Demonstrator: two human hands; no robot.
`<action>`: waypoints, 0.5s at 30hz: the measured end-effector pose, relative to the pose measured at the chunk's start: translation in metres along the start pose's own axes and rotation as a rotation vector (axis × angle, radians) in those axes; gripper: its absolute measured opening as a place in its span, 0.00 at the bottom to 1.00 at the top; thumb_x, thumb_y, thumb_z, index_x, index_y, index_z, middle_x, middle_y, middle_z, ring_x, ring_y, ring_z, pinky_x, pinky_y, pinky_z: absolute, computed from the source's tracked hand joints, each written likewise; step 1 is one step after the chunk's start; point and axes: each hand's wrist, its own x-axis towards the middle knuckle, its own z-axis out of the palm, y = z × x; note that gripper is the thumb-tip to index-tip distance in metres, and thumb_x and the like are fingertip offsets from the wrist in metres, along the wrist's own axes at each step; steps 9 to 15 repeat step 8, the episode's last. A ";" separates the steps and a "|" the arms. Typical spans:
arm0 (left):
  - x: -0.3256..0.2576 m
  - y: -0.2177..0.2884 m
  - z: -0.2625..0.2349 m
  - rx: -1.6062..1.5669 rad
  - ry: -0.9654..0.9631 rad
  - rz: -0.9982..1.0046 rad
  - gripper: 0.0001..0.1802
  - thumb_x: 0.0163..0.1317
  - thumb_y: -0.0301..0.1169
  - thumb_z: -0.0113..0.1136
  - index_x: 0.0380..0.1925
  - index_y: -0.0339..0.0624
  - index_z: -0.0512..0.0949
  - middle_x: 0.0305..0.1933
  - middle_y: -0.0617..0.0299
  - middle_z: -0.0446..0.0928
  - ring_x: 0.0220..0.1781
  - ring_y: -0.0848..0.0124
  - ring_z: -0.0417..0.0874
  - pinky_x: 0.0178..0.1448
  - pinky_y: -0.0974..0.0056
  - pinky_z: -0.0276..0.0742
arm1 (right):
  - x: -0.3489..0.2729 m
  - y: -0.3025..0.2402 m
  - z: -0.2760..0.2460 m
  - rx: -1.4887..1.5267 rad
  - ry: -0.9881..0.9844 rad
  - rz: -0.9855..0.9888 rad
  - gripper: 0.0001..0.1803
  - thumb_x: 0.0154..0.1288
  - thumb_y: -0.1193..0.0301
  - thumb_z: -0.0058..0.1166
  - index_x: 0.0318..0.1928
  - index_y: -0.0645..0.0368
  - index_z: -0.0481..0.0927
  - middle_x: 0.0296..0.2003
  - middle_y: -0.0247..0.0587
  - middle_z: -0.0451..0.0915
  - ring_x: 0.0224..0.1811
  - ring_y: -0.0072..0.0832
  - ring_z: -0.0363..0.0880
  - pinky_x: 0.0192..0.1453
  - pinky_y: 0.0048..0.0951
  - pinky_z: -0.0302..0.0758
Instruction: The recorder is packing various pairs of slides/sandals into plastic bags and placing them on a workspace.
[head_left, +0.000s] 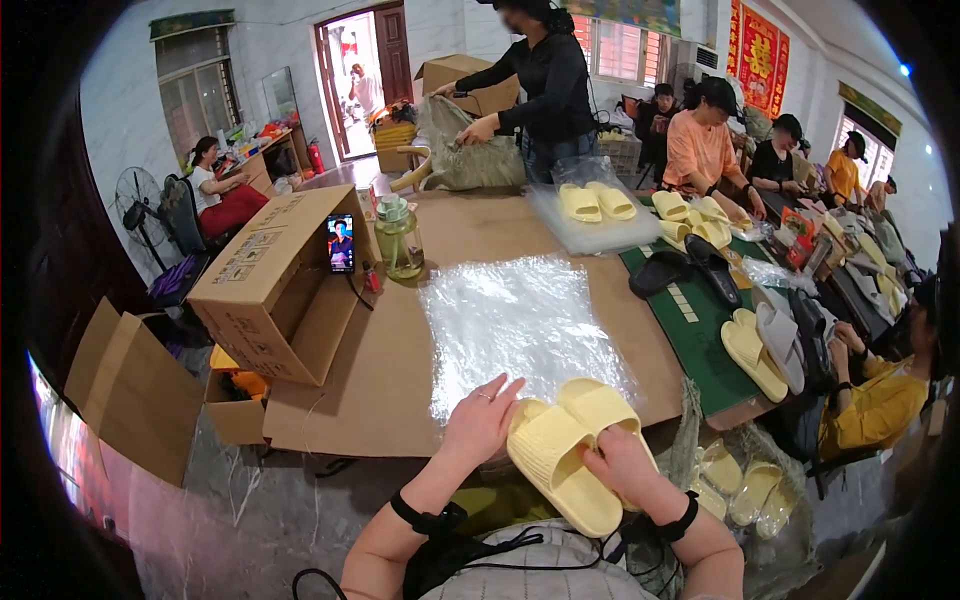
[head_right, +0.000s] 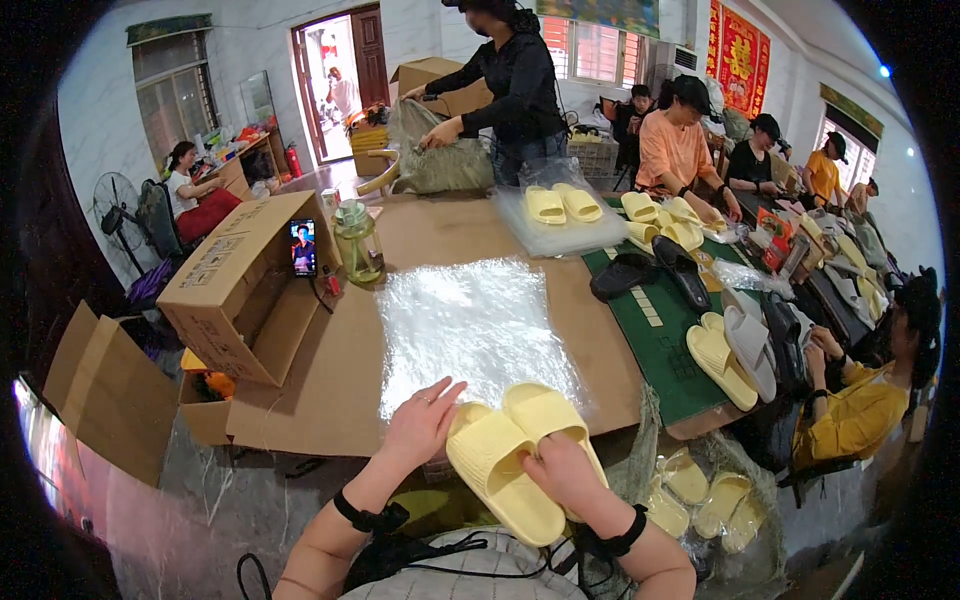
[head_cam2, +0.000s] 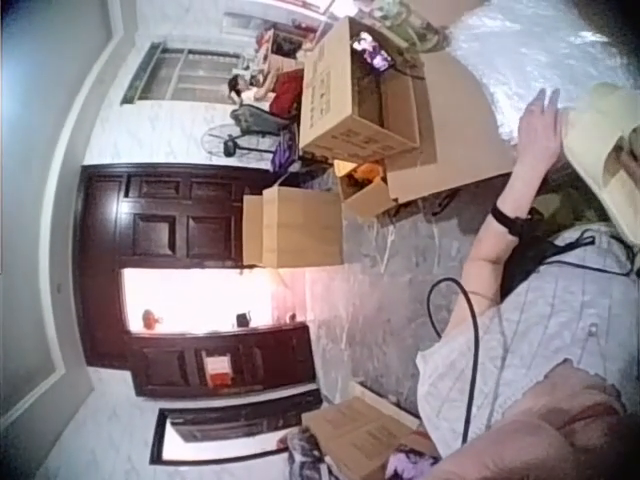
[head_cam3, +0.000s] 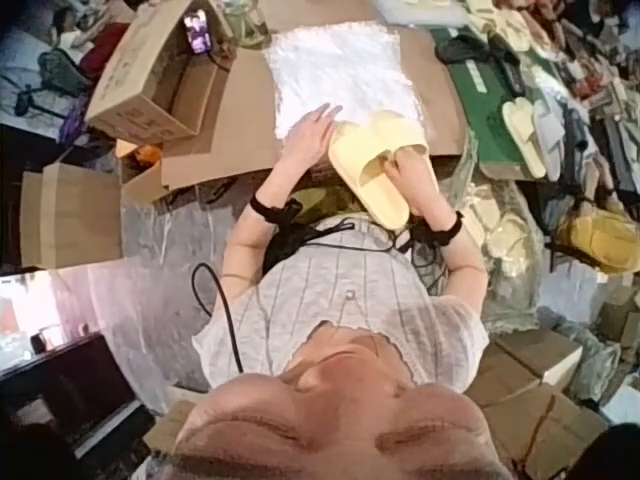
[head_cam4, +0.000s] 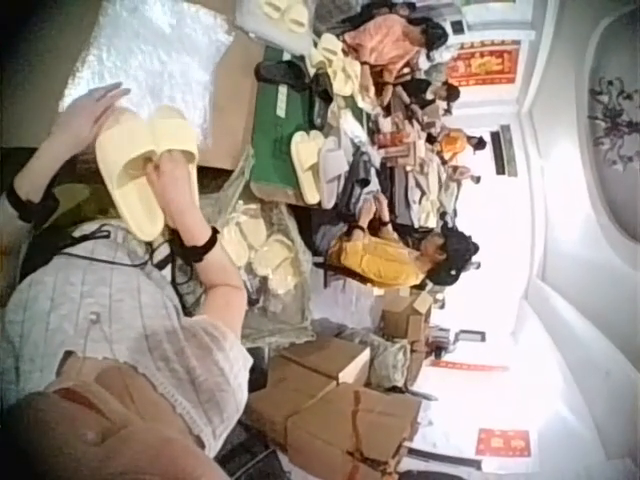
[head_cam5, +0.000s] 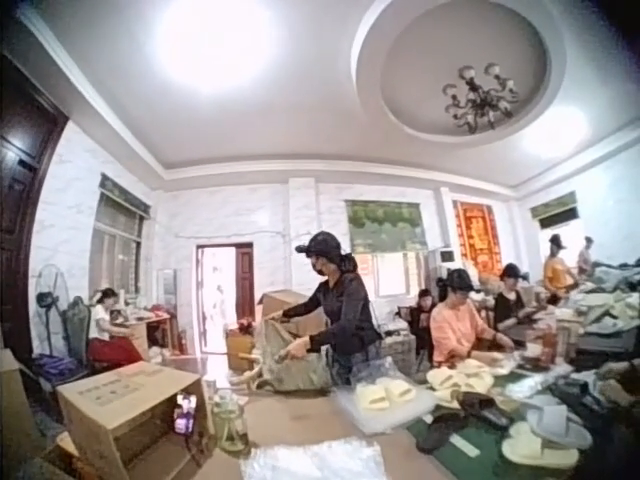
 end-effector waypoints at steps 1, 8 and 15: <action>-0.001 -0.001 0.000 0.017 0.037 0.123 0.21 0.74 0.37 0.51 0.64 0.49 0.74 0.65 0.51 0.77 0.63 0.51 0.79 0.64 0.51 0.77 | 0.005 -0.001 0.002 0.001 -0.002 -0.002 0.19 0.68 0.62 0.58 0.32 0.69 0.76 0.32 0.59 0.77 0.36 0.56 0.77 0.41 0.52 0.74; 0.002 0.013 -0.008 -0.023 -0.011 0.301 0.22 0.73 0.33 0.53 0.66 0.46 0.73 0.72 0.52 0.70 0.73 0.51 0.69 0.76 0.50 0.63 | 0.043 0.004 0.030 -0.073 0.142 0.094 0.17 0.68 0.63 0.59 0.31 0.65 0.75 0.31 0.58 0.77 0.33 0.54 0.78 0.39 0.51 0.75; 0.002 0.013 -0.008 -0.023 -0.011 0.301 0.22 0.73 0.33 0.53 0.66 0.46 0.73 0.72 0.52 0.70 0.73 0.51 0.69 0.76 0.50 0.63 | 0.043 0.004 0.030 -0.073 0.142 0.094 0.17 0.68 0.63 0.59 0.31 0.65 0.75 0.31 0.58 0.77 0.33 0.54 0.78 0.39 0.51 0.75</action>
